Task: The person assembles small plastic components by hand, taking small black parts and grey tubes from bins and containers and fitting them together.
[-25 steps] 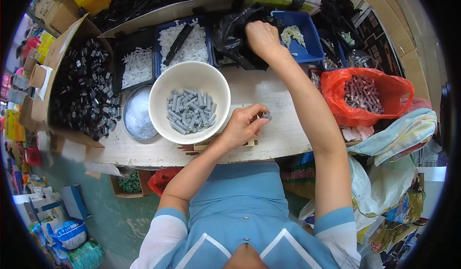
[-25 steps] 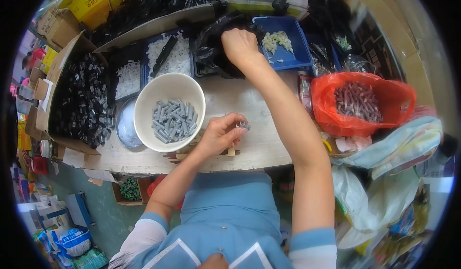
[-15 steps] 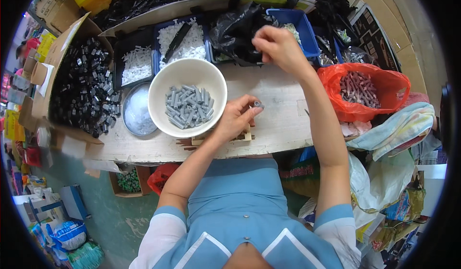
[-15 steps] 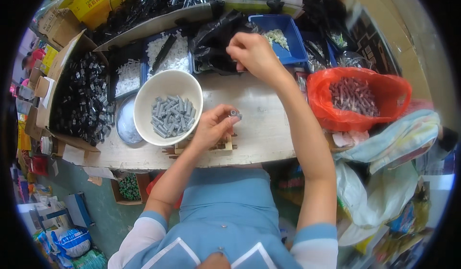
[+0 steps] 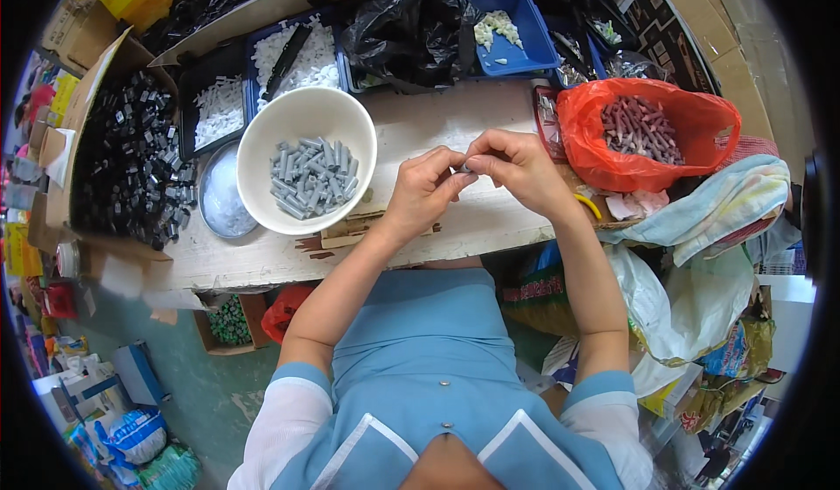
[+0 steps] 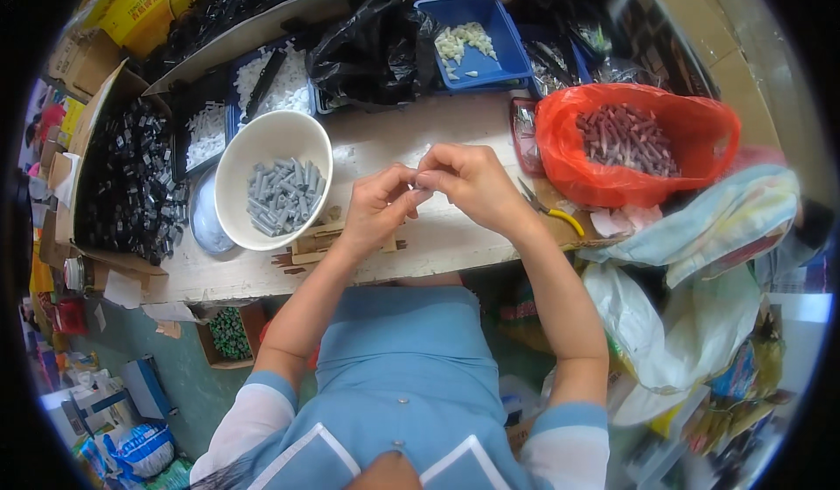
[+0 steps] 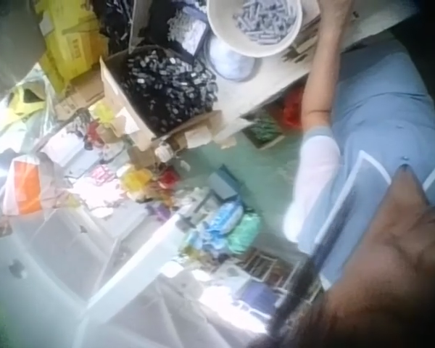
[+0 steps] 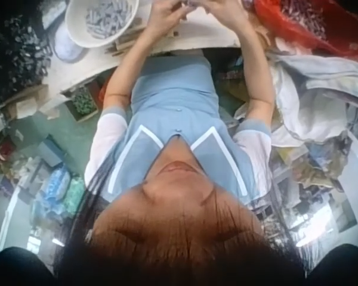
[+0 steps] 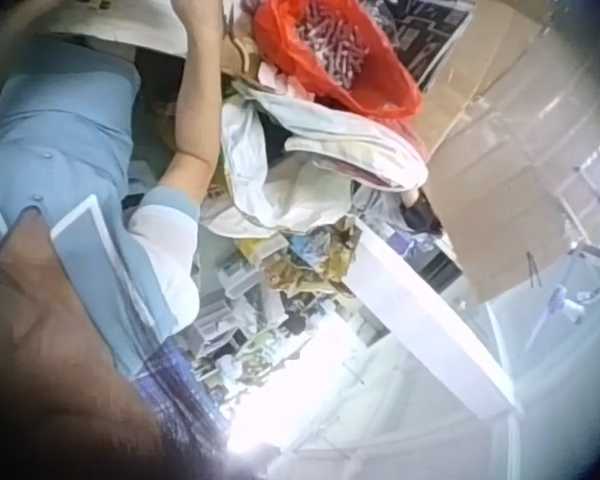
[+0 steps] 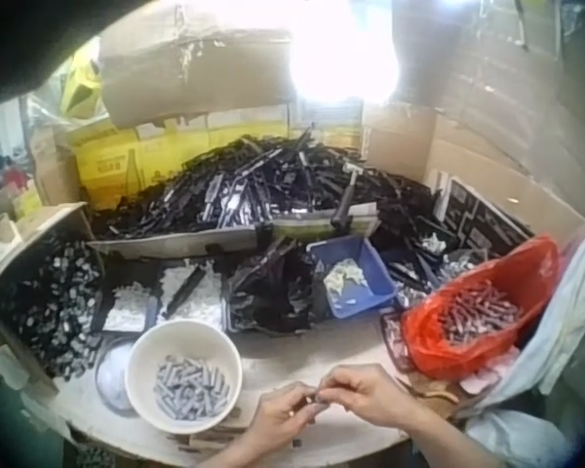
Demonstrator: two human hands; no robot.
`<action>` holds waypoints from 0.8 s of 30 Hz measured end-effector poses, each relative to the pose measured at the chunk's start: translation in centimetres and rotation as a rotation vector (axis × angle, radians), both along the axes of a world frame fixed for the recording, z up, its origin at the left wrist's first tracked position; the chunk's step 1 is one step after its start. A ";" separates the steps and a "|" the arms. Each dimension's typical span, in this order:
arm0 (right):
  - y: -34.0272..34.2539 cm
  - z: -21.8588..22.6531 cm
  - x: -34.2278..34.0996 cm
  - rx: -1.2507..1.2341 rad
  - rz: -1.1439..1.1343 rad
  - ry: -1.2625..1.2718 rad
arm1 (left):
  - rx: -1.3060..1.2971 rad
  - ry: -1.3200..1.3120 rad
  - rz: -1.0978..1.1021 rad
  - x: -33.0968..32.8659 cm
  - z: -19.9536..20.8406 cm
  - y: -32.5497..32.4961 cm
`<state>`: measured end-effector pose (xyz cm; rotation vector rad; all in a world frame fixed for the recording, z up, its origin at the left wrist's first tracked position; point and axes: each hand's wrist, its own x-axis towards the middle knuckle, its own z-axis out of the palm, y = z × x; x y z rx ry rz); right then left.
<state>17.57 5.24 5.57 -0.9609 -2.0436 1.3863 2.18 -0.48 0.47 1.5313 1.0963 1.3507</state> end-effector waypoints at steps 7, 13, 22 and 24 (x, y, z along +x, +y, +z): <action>-0.1 -0.2 -0.1 0.067 -0.047 0.064 | -0.013 -0.015 0.004 0.1 0.5 0.2; 0.0 0.4 0.3 0.170 -0.017 0.070 | -0.063 -0.073 0.016 -0.2 0.2 0.3; -0.9 0.2 0.2 0.604 0.060 -0.008 | -0.055 -0.111 -0.006 -0.4 0.0 0.3; -1.0 0.6 0.5 0.650 0.022 -0.051 | -0.084 -0.120 0.009 -0.4 0.0 0.2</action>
